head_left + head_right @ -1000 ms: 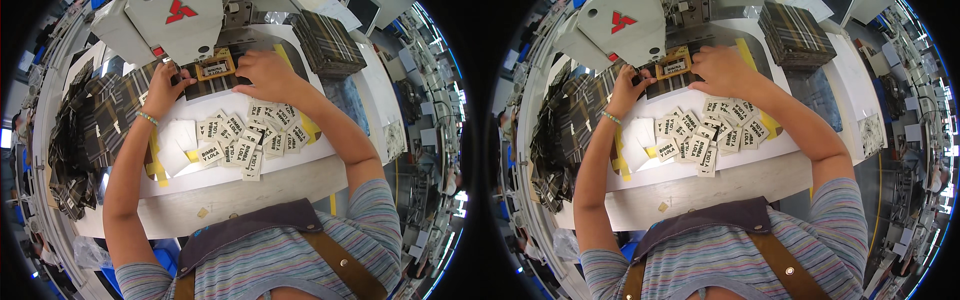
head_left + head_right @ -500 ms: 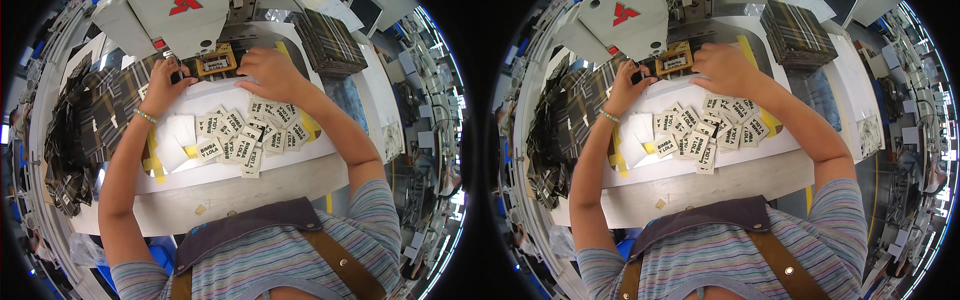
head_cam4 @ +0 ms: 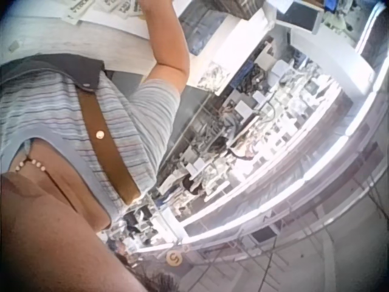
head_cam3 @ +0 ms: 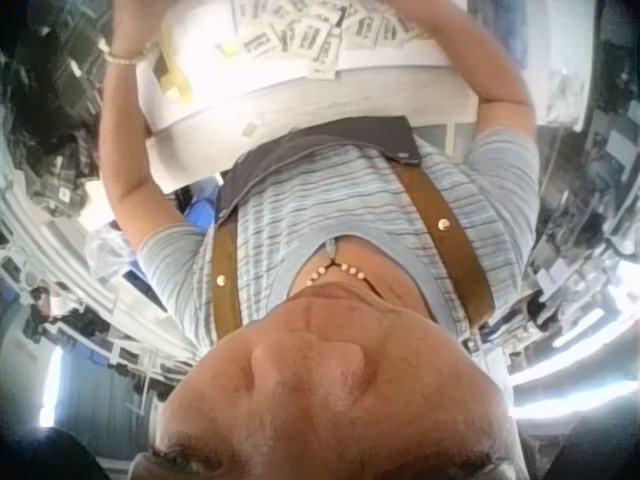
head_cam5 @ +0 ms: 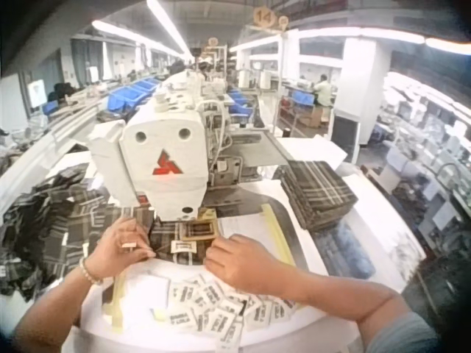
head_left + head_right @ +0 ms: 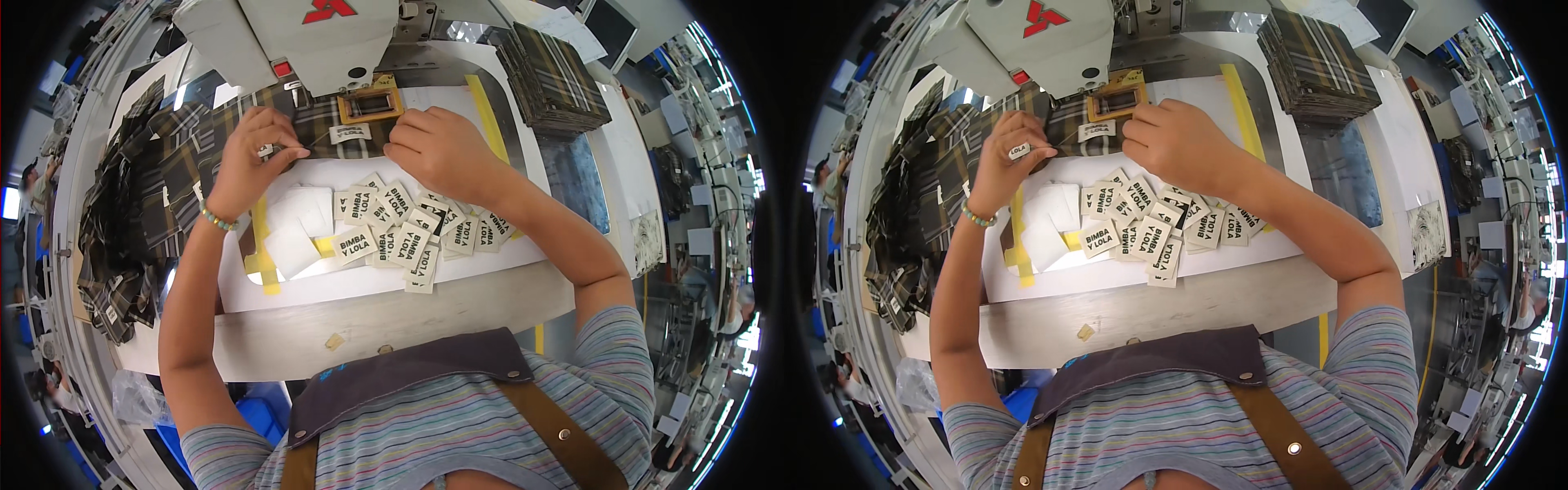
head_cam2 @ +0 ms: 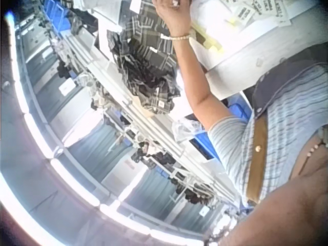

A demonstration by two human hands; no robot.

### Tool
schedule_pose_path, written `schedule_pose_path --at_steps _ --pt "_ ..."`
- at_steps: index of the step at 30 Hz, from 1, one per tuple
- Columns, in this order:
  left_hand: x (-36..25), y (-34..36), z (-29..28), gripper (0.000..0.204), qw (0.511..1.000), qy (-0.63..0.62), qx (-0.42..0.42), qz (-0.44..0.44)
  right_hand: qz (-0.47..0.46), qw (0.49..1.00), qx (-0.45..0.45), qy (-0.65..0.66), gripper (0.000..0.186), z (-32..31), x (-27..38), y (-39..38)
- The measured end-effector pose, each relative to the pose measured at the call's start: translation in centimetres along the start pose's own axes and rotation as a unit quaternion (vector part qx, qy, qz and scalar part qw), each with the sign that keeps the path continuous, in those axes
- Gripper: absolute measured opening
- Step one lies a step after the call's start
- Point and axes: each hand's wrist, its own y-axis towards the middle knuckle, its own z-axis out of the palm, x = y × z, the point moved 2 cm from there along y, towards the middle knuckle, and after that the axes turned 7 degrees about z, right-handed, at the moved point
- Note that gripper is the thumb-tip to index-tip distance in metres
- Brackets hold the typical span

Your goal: The person repeatedly picks up plaid fabric pieces and small white labels, aligns them under a sewing machine, and sews the labels onto the fabric. Finished pieces are stacked to the left, while new fabric pieces are taken from a stack on the right.

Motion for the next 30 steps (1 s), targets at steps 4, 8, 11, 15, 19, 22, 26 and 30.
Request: schedule_pose_path --at_steps 4,8,11,15,19,22,26,30 --pt "-1.5 -1.4 -4.2 0.022 0.968 0.231 0.009 0.093 0.005 0.999 -0.024 0.023 0.009 1.1 0.7 0.5" --pt "0.5 -5.9 -7.7 0.021 0.972 0.236 0.019 0.004 0.027 0.999 0.014 0.031 0.016 0.2 0.9 0.9" --pt "2.2 -8.3 -8.6 0.021 0.973 0.208 0.071 -0.065 0.058 0.997 0.022 0.049 0.014 -1.0 -0.1 0.1" --pt "2.1 -7.7 -9.0 0.016 0.967 0.207 0.047 -0.139 0.111 0.991 0.033 0.06 0.013 -3.1 -1.0 -1.4" --pt "2.3 -4.6 -5.8 0.036 0.983 0.168 -0.054 -0.054 0.141 0.988 0.027 0.057 0.012 -4.2 -1.2 -2.2" --pt "3.4 -4.7 -0.8 0.048 0.971 0.233 0.011 -0.049 0.142 0.987 0.051 0.061 0.016 -4.2 -0.8 -2.1" --pt "9.2 -7.1 0.1 0.066 0.931 0.344 0.083 -0.088 0.132 0.987 0.069 0.064 0.015 -4.0 -0.6 -2.1" --pt "13.4 -9.1 -2.7 0.067 0.921 0.36 0.093 -0.116 0.12 0.984 0.077 0.109 0.014 -3.0 -0.1 -1.8"
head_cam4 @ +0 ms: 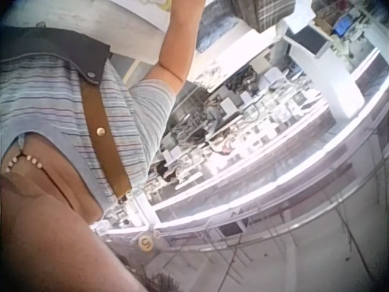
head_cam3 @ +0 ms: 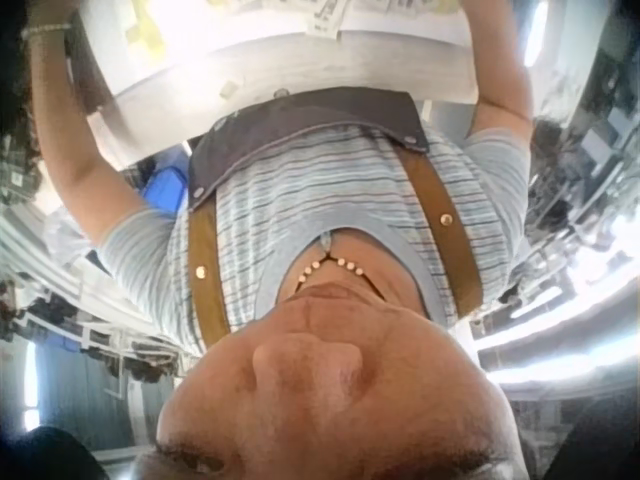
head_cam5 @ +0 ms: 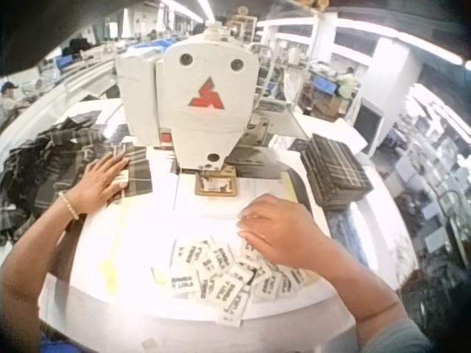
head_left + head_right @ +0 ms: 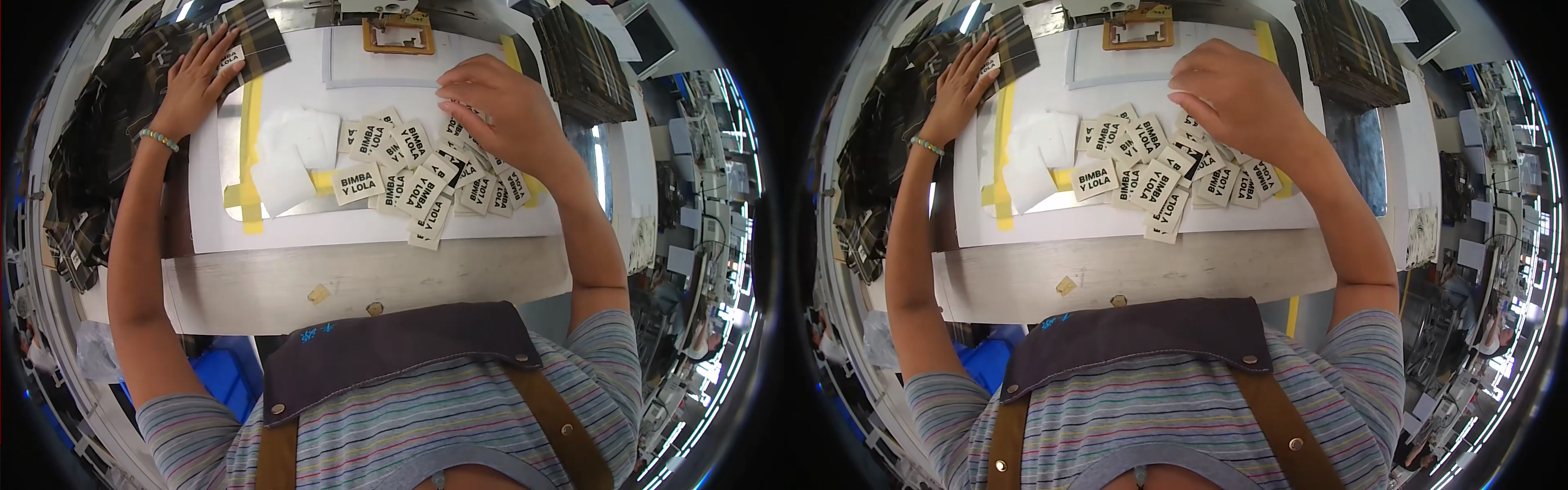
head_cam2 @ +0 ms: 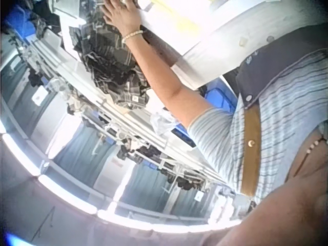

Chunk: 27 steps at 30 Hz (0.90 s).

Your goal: The person repeatedly picks up plaid fabric pieces and small white labels, aligns them under a sewing machine, and sews the labels onto the fabric. Finished pieces are stacked to the left, while new fabric pieces are taken from a stack on the right.

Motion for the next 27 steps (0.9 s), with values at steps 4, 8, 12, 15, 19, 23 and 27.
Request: schedule_pose_path --at_steps 4,8,12,15,19,23,27 --pt "-0.3 -0.2 -0.2 0.063 1.0 -0.01 -0.025 0.0 -0.077 0.997 0.012 0.029 0.016 2.0 2.9 1.7" --pt "-2.4 -0.4 -3.8 0.053 0.987 0.01 -0.156 0.032 -0.152 0.986 0.056 0.047 0.024 4.0 6.2 3.4" --pt "-7.1 -0.2 -9.0 0.039 0.974 -0.11 -0.192 0.055 -0.189 0.979 0.072 0.032 0.029 6.0 8.8 4.7" --pt "-9.0 -0.4 -10.9 0.033 0.969 -0.158 -0.173 0.075 -0.245 0.966 0.063 -0.047 0.027 7.5 10.8 5.5" --pt "-11.0 0.3 -11.8 0.027 0.963 -0.189 -0.162 0.101 -0.322 0.942 0.025 -0.09 0.009 8.9 12.7 5.3" --pt "-12.2 0.8 -11.9 0.025 0.96 -0.237 -0.125 0.085 -0.318 0.944 -0.047 -0.075 0.012 9.6 12.2 5.4" --pt "-13.2 0.2 -12.6 0.025 0.949 -0.296 -0.094 0.05 -0.303 0.943 -0.118 -0.068 0.01 7.8 10.7 5.7"
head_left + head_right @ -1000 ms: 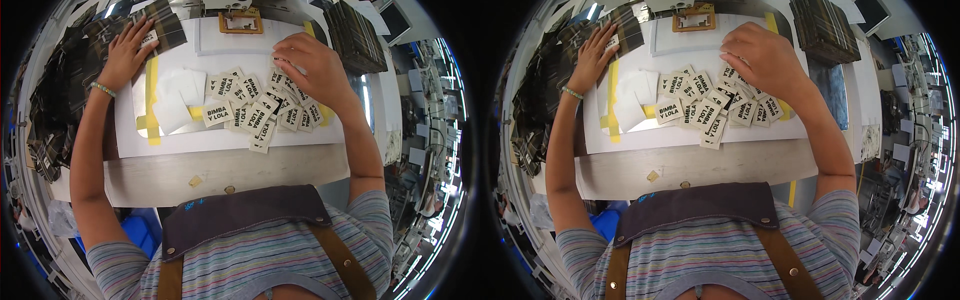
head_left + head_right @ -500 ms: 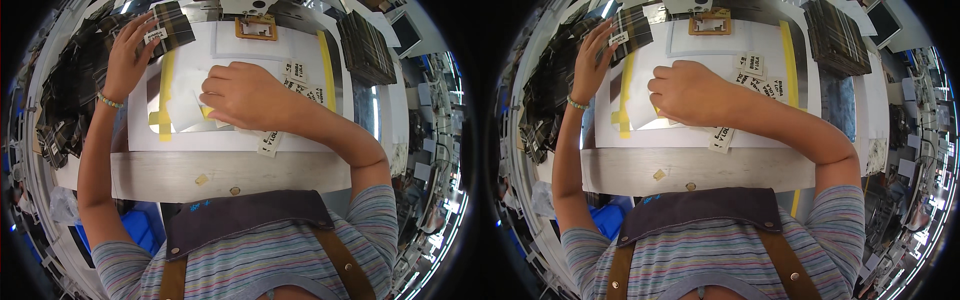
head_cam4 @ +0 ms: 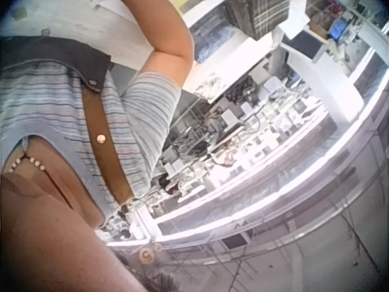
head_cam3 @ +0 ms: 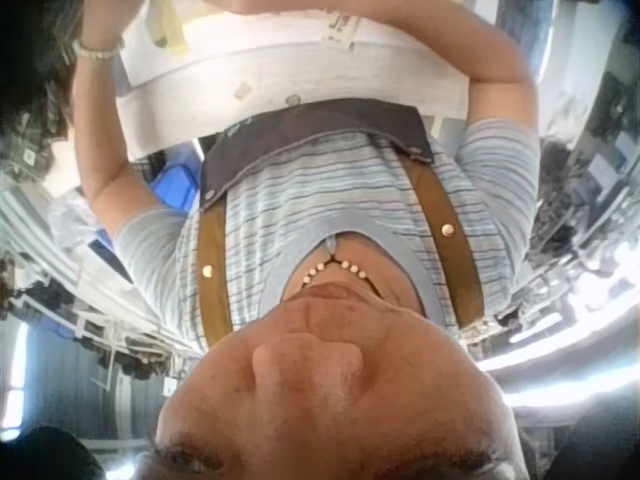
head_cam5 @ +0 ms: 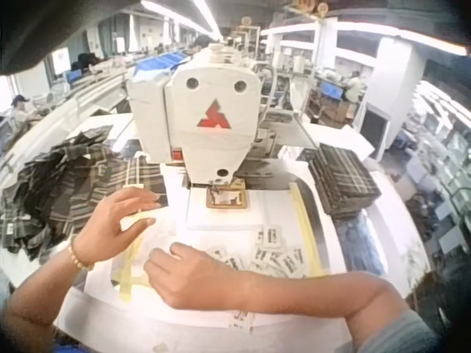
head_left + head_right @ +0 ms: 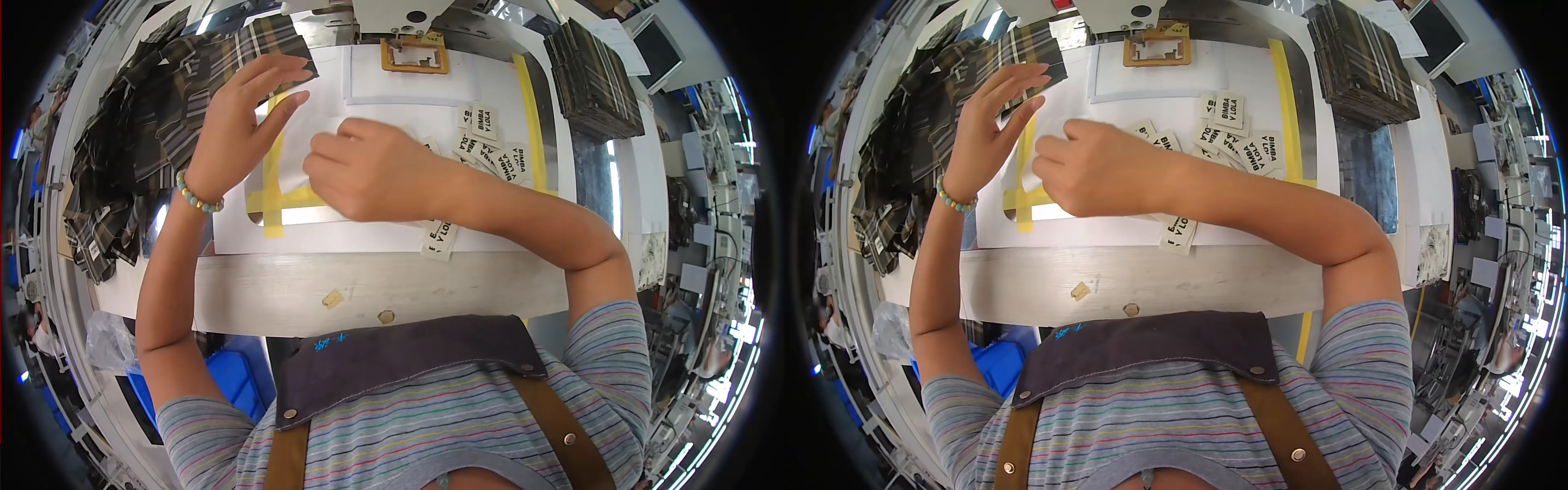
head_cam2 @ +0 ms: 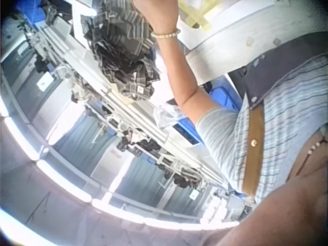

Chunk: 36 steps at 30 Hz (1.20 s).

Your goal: The person repeatedly picks up plaid fabric pieces and small white labels, aligns them under a sewing machine, and sews the labels onto the fabric. Finished pieces are stacked to the left, while new fabric pieces are taken from a stack on the right.

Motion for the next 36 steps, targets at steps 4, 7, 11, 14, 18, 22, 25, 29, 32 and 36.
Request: schedule_pose_path --at_steps 4,7,11,14,18,22,25,29,32,36 --pt "-0.3 -0.2 -0.5 0.026 1.0 -0.015 0.02 -0.008 0.021 0.998 0.006 -0.051 0.009 -0.2 -1.8 -0.8" --pt "-0.1 0.0 0.1 0.028 0.996 -0.069 0.051 -0.019 0.048 0.996 0.064 -0.024 0.008 1.0 -1.9 -1.5" --pt "0.6 -0.7 1.5 0.04 0.974 -0.2 0.087 -0.054 0.154 0.983 0.041 0.086 0.003 1.1 -2.7 -1.4" --pt "0.6 -1.6 2.0 0.057 0.959 -0.257 0.101 -0.063 0.245 0.956 0.022 0.161 0.008 0.0 -4.2 -1.5" --pt "-1.0 -2.8 3.0 0.071 0.985 -0.125 0.115 -0.018 0.427 0.847 0.063 0.311 0.016 -2.2 -6.6 -2.5" --pt "-1.8 -2.7 3.0 0.067 0.995 -0.068 0.074 0.004 0.489 0.792 -0.013 0.366 0.015 -3.4 -8.4 -4.5" --pt "-2.4 -1.1 2.2 0.049 0.995 -0.097 -0.021 -0.008 0.447 0.847 -0.04 0.285 0.011 -5.3 -8.5 -4.7" --pt "-3.1 2.0 3.4 0.033 0.819 -0.514 -0.019 -0.256 0.209 0.975 -0.055 0.056 0.01 -6.6 -7.5 -4.4" --pt "-2.7 3.2 5.1 0.034 0.84 -0.468 0.038 -0.272 0.119 0.992 -0.037 -0.024 0.009 -6.7 -6.4 -4.6" --pt "-4.4 3.8 5.8 0.032 0.857 -0.454 -0.021 -0.243 0.271 0.954 -0.079 0.1 0.014 -7.6 -7.0 -5.9"
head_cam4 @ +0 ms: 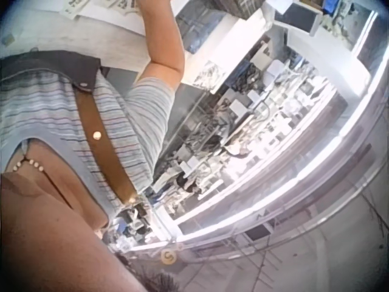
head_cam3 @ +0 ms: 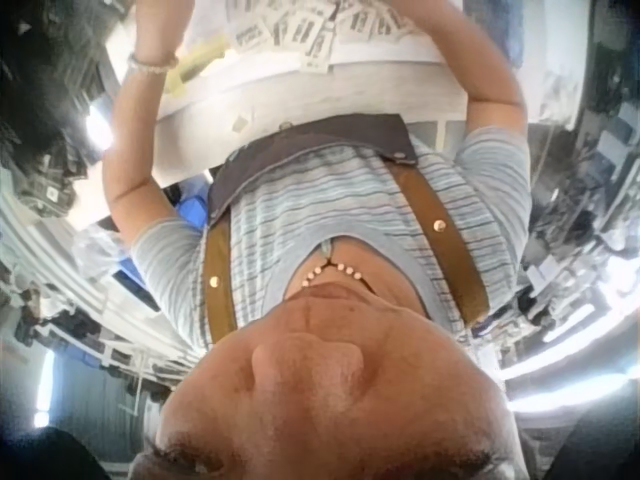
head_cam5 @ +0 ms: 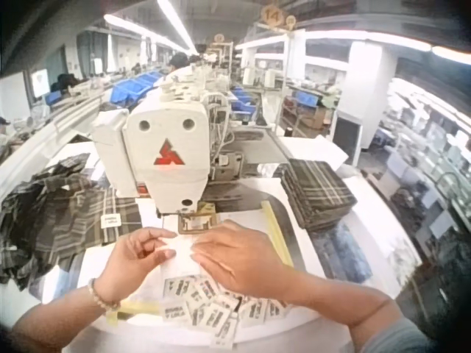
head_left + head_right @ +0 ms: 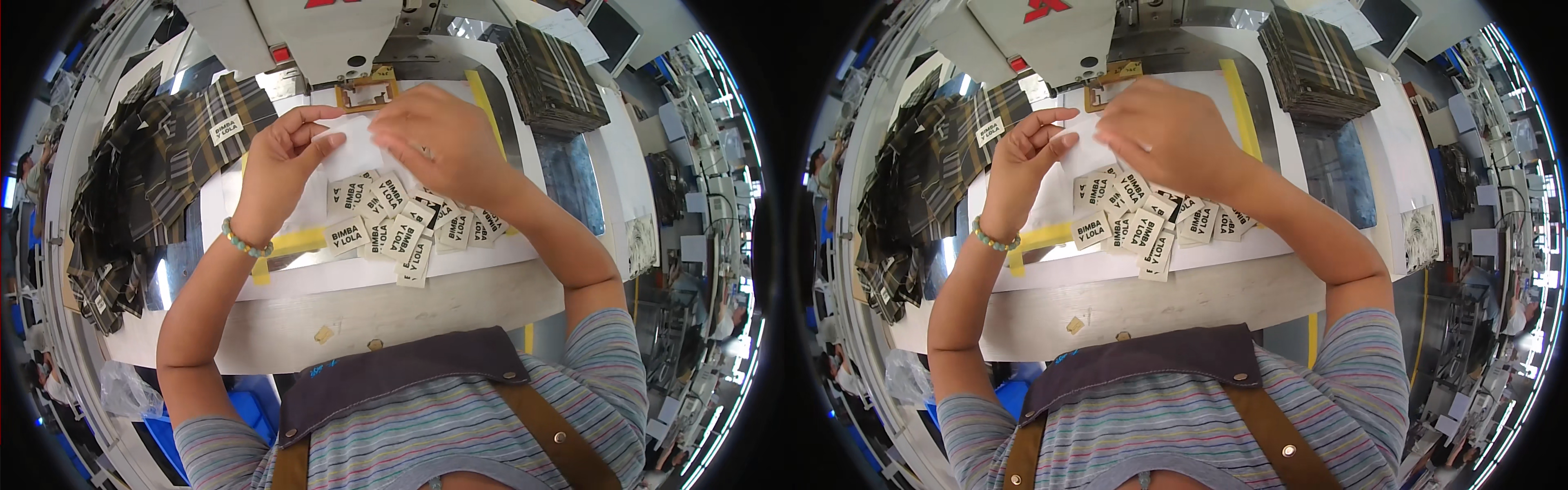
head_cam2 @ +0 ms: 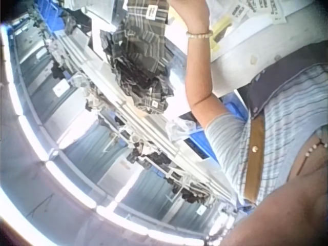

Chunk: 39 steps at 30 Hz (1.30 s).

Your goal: The person repeatedly picks up plaid fabric pieces and small white labels, aligns them under a sewing machine, and sews the labels onto the fabric. Finished pieces are stacked to the left, while new fabric pieces are taken from a stack on the right.

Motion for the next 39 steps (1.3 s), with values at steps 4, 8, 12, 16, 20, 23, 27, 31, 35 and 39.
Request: schedule_pose_path --at_steps 4,8,12,16,20,23,27,31,35,39 --pt "0.1 -0.2 0.4 0.027 0.999 0.023 -0.011 0.019 0.268 0.944 0.062 0.181 0.02 -0.7 -0.9 0.5" --pt "0.6 -0.3 0.9 0.021 0.999 0.046 0.0 0.024 0.318 0.901 0.158 0.249 0.025 0.4 -1.0 0.4" --pt "1.2 -1.2 -0.2 0.015 0.997 0.066 -0.01 0.024 0.366 0.872 0.209 0.249 0.024 0.9 -1.6 -0.1" --pt "1.6 -2.7 -2.8 0.013 0.997 0.071 -0.037 0.017 0.416 0.855 0.194 0.241 0.021 0.5 -2.4 -0.6" --pt "1.8 -3.7 -5.9 0.014 0.981 0.193 -0.016 0.02 0.413 0.867 0.217 0.176 0.022 0.8 -5.4 -1.2" --pt "0.4 -4.1 -5.4 0.035 0.868 0.463 0.034 0.177 0.416 0.884 0.201 0.066 0.023 0.9 -8.0 -1.2" --pt "0.6 -4.5 -3.9 0.045 0.849 0.468 0.138 0.205 0.409 0.893 0.185 -0.018 0.025 1.2 -11.9 -0.5" --pt "-0.4 -3.7 -3.4 0.035 0.821 0.501 0.131 0.239 0.395 0.903 0.163 0.048 0.024 2.3 -13.5 0.1" --pt "-0.5 -2.0 -1.1 0.048 0.81 0.502 0.173 0.248 0.38 0.913 0.141 0.045 0.024 3.8 -13.6 -0.2" --pt "1.6 -0.3 1.5 0.057 0.763 0.551 0.214 0.261 0.366 0.923 0.115 0.012 0.025 4.3 -13.5 -0.7"
